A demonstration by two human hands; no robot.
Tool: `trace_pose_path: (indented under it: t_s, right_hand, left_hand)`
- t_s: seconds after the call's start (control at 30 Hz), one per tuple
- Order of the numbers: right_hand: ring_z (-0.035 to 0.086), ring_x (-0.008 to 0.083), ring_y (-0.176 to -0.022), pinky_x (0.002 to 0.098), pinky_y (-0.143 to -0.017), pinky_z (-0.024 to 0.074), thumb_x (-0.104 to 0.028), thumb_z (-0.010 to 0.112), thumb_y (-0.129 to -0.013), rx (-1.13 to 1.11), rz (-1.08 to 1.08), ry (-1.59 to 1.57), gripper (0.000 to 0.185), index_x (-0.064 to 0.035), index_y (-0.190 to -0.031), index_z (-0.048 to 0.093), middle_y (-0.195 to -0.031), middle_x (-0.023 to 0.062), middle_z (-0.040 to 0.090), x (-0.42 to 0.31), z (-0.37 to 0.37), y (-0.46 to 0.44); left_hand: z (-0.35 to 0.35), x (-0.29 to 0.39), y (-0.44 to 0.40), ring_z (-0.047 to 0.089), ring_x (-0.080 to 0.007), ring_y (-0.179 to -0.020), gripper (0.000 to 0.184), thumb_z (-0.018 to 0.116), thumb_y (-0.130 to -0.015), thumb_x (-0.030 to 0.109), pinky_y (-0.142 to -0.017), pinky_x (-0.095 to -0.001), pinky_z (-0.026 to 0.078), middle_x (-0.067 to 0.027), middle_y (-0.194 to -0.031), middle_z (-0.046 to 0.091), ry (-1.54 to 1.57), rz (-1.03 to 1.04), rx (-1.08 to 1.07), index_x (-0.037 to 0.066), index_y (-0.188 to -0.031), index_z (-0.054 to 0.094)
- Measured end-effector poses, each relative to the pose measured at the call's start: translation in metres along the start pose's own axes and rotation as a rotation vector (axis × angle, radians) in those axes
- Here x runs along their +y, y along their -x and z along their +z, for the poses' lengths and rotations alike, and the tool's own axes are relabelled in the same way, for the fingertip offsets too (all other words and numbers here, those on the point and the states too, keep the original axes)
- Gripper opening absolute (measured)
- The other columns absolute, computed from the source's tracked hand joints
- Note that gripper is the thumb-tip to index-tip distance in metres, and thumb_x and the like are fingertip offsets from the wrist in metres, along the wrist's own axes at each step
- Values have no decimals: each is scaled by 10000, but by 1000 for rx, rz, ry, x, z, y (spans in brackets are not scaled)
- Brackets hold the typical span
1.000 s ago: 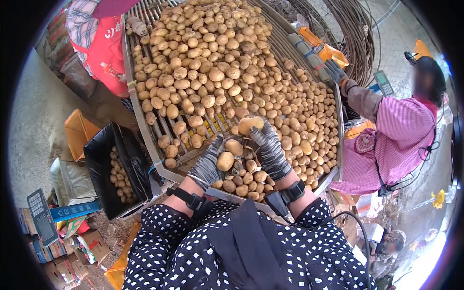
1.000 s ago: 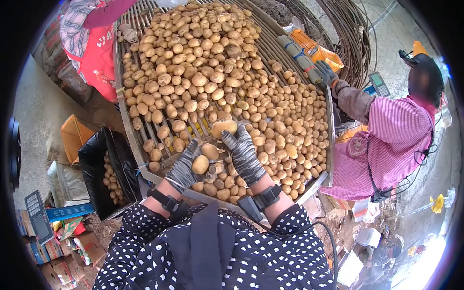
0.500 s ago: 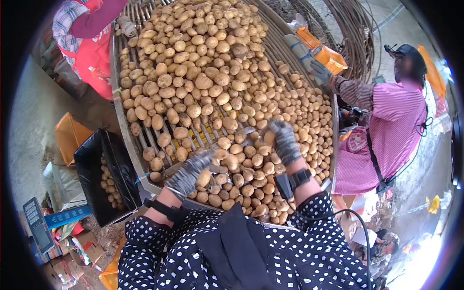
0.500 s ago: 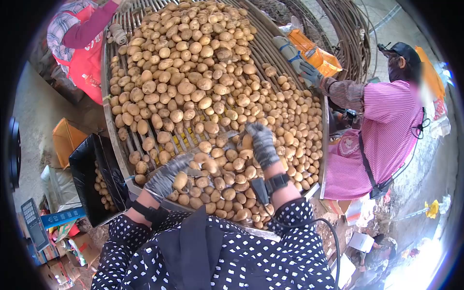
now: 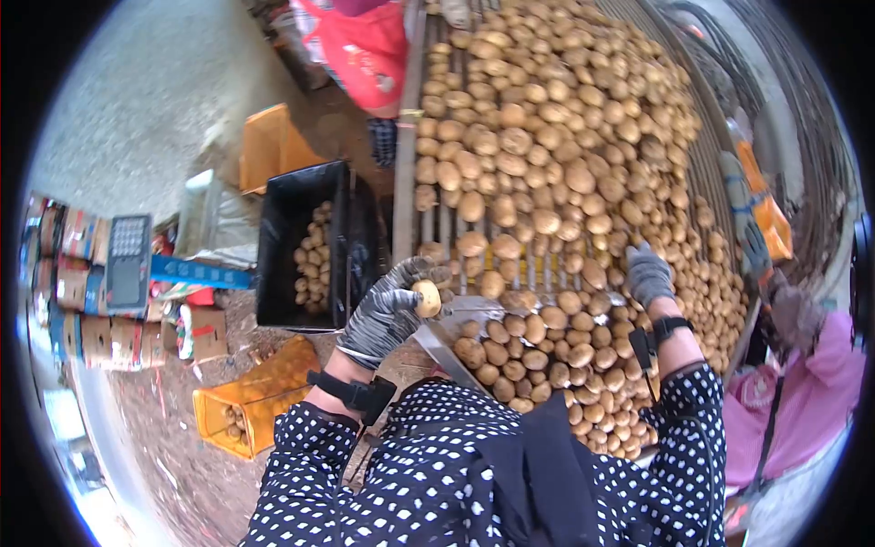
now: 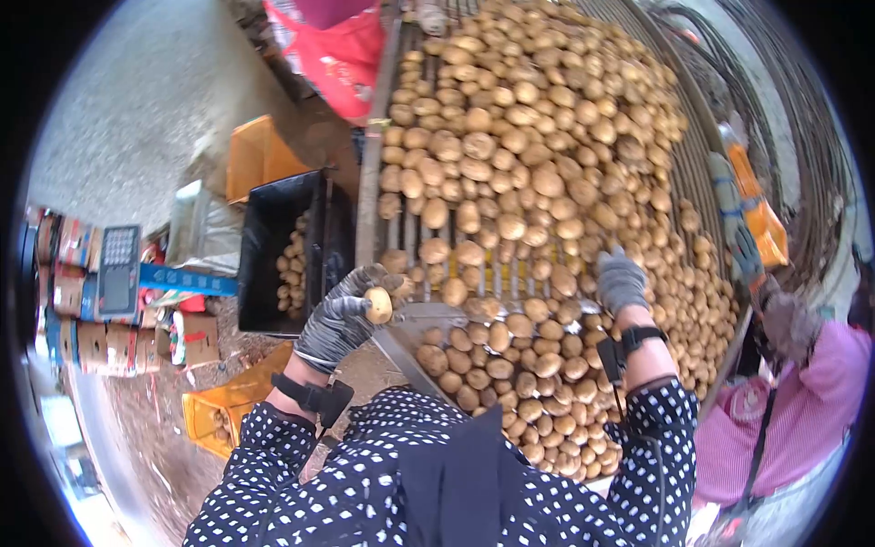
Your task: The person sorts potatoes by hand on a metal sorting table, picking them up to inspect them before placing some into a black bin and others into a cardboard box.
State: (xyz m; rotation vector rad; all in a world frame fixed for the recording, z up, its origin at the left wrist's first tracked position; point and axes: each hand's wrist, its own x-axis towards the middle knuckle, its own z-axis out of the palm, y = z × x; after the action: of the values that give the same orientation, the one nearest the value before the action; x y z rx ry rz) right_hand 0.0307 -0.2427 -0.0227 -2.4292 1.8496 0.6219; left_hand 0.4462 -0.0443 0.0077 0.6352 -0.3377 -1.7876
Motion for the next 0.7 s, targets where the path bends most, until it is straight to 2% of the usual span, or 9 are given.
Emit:
trace_pose_path:
  t_s: [0.07,0.2,0.27,0.4,0.47,0.5,0.53,0.6,0.7]
  right_hand:
    - [611,377,-1089,465,-861,523,-66,617,-751,22,-4,-19,408,-100,-1155,575,-1200,179,584,-1,3,3]
    - [611,375,-1089,451,-898,510,-41,616,-763,170,-11,-195,447,-89,-1206,579,-1167,193,641,11,17,26]
    - [649,367,-1030,408,-876,524,-73,668,-774,239,19,-420,444,-93,-1210,586,-1136,197,668,16,32,42]
    - [664,227,-989,352,-874,540,-123,796,-745,378,29,-992,566,-46,-1265,588,-1133,114,686,19,65,78]
    - [652,190,-972,338,-865,541,-112,780,-781,317,103,-1481,495,-23,-1237,609,-1099,79,685,6,63,105]
    - [650,190,-958,325,-862,541,-115,740,-823,254,204,-1656,438,-1,-1223,606,-1080,75,677,-14,34,128]
    - [651,179,-933,316,-834,552,-169,714,-855,191,148,-1911,427,-2,-1230,598,-1059,71,676,-21,35,142]
    - [658,222,-977,394,-814,597,-231,652,-907,198,177,-2362,422,-39,-1270,556,-1114,90,651,-44,16,176]
    - [657,276,-1035,419,-845,589,-279,612,-957,167,197,-2779,401,-25,-1260,549,-1147,139,648,-62,12,199]
  left_hand:
    - [-22,11,25,658,-299,-1034,569,684,-807,117,-904,-421,557,-190,-1218,625,-119,41,192,55,-1339,494]
    - [-93,52,60,688,-249,-745,389,625,-870,109,-495,-300,549,-171,-1042,683,-209,166,445,49,-1242,530]
    - [-116,74,71,673,-161,-705,236,592,-920,107,-476,-248,544,-111,-997,709,-526,216,700,78,-1153,605]
    - [-186,104,76,639,-388,-1018,424,677,-846,265,-922,-425,490,-187,-1107,679,-1848,315,1020,71,-1218,612]
    - [-154,104,60,602,-322,-1129,463,656,-878,206,-967,-392,470,-187,-1230,627,-1884,502,821,49,-1303,560]
    - [-122,94,44,626,-273,-1088,390,634,-899,137,-952,-351,482,-148,-1181,658,-1412,492,704,30,-1271,580]
    - [-107,90,29,629,-207,-1055,344,611,-908,83,-941,-313,485,-110,-1137,672,-1628,431,658,19,-1246,594]
    - [-69,60,-7,625,-165,-1030,337,611,-906,76,-930,-306,488,-91,-1115,675,-1188,228,343,12,-1237,595]
    - [32,-8,-30,633,-168,-1017,314,608,-905,41,-917,-300,497,-97,-1122,675,-1167,72,-30,5,-1217,600]
